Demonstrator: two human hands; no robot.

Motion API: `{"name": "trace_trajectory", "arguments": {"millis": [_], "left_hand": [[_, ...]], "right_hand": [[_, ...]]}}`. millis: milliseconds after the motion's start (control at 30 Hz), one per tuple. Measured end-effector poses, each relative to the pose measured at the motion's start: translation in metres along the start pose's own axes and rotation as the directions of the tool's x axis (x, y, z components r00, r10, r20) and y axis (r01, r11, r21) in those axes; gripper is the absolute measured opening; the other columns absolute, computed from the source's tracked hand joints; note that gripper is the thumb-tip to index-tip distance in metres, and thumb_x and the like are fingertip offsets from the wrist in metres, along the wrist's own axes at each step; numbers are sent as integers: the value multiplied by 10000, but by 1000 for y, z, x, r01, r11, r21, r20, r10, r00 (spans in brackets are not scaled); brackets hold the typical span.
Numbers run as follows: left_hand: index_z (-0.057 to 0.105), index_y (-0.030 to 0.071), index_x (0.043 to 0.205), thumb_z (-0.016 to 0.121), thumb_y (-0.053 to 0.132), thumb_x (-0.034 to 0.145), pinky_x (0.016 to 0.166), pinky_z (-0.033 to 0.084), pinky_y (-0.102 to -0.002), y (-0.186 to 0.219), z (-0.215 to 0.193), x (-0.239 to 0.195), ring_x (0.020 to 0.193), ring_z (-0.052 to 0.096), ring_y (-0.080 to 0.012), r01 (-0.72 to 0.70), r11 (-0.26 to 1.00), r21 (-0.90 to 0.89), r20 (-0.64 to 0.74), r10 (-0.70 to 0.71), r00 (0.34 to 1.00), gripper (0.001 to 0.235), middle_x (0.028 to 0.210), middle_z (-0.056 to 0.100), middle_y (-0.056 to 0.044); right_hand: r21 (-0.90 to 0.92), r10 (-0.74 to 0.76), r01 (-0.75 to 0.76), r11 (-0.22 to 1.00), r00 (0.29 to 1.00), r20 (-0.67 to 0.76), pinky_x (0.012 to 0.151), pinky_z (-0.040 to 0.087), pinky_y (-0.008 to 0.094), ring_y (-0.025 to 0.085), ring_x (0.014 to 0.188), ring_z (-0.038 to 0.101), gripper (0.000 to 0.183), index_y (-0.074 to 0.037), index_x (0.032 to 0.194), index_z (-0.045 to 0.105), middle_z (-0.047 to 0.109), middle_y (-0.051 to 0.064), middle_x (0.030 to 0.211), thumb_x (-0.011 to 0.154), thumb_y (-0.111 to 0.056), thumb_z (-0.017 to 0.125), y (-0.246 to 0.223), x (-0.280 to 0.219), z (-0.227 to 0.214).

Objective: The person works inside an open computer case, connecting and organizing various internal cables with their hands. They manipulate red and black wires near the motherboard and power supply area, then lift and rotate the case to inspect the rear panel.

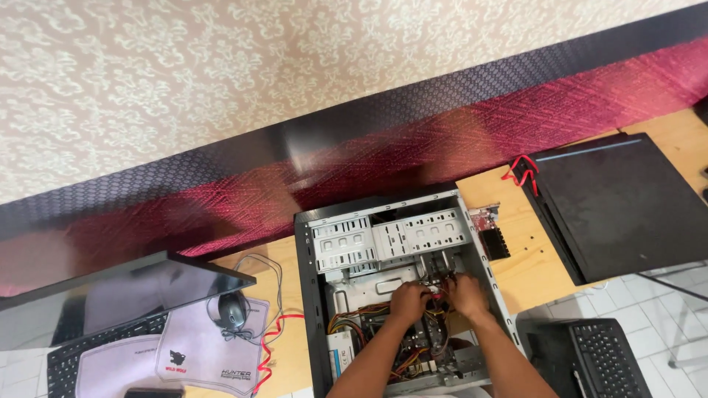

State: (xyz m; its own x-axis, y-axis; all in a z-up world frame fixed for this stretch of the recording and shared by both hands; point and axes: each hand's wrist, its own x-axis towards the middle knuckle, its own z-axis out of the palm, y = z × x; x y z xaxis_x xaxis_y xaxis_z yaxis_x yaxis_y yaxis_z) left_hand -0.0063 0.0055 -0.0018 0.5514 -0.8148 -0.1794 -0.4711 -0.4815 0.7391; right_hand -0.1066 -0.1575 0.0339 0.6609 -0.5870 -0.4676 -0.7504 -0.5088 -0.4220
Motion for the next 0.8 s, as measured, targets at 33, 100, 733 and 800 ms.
{"name": "trace_trajectory", "arguments": {"millis": [33,100,733,800], "left_hand": [[773,97,1038,684,186,963,848,592,-523,-5,5,6,998,706,-409,0,1000,17,-4,0,1000,147,976,735,-162],[775,104,1035,685,194,962,847,594,-523,-12,15,3,995,712,-403,22,999,24,23,-22,999,146,970,738,-154],[772,128,1081,678,179,955,834,606,-465,0,5,3,973,718,-351,16,996,93,25,-19,1000,166,960,749,-123],[770,130,1088,684,184,949,840,607,-465,1,4,2,983,717,-346,25,995,101,20,-28,999,172,967,749,-115]], "right_hand": [[-2,-10,10,1000,1000,-30,830,629,499,388,1048,753,419,3,1071,774,786,224,1025,1003,-330,529,-2,3,-2],[-4,5,-5,1000,1000,-28,826,631,502,400,1044,749,426,8,1059,780,786,232,1003,1005,-334,532,2,1,5],[97,-105,124,988,979,-175,713,600,514,447,901,739,339,9,942,752,741,260,974,972,-275,570,24,3,33],[91,-114,129,987,981,-160,719,603,515,446,904,739,341,12,957,754,740,259,970,975,-271,565,17,-4,31]]}}
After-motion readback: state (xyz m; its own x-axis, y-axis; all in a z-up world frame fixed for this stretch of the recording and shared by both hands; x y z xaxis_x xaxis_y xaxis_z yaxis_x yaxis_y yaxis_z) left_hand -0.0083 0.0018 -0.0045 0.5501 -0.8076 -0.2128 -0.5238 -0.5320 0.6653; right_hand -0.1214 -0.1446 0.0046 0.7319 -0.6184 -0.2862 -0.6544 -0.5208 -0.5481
